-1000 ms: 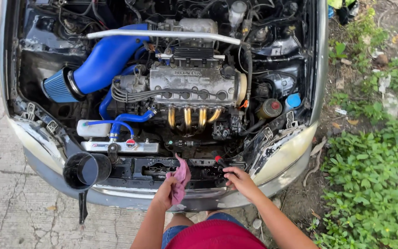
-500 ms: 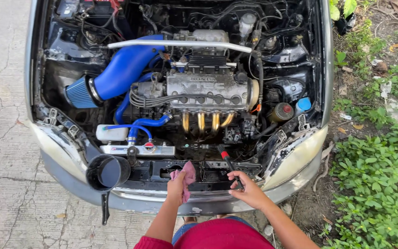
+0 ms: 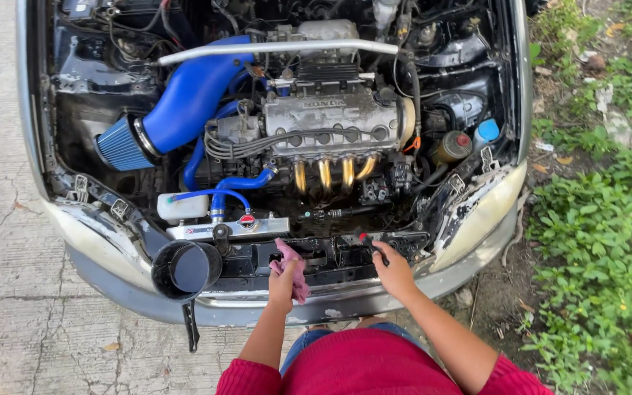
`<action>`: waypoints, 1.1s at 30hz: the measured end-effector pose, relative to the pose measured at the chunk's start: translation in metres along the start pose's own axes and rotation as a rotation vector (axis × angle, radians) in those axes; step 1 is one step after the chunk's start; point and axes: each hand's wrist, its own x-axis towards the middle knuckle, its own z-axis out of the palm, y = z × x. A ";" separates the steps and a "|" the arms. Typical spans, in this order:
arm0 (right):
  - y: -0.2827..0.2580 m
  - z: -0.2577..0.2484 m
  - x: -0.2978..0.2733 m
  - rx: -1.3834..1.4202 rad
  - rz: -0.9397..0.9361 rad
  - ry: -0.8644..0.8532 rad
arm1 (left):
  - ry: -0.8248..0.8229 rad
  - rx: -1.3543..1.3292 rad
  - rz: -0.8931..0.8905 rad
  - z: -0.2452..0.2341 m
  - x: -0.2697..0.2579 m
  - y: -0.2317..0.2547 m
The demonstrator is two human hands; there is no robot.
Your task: The person cleans the engine bay of a car using a brush and a pink cloth. They scrub various components, including the engine cover and hoses, then wipe the surfaces. Finally, they clean the underside of the car's hood.
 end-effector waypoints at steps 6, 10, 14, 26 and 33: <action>-0.025 0.028 -0.013 0.065 0.009 -0.047 | 0.053 0.141 0.142 -0.005 0.026 -0.015; -0.011 0.020 -0.001 0.195 0.073 0.022 | 0.098 0.341 0.286 -0.005 0.038 -0.008; -0.009 0.008 0.003 0.052 0.174 0.114 | 0.107 0.414 0.382 0.005 0.000 0.020; -0.028 0.005 -0.013 -0.069 -0.023 0.067 | -0.089 1.704 0.556 0.023 0.032 0.045; -0.028 -0.020 0.028 0.252 0.182 0.105 | -0.247 2.079 0.502 0.045 0.039 0.058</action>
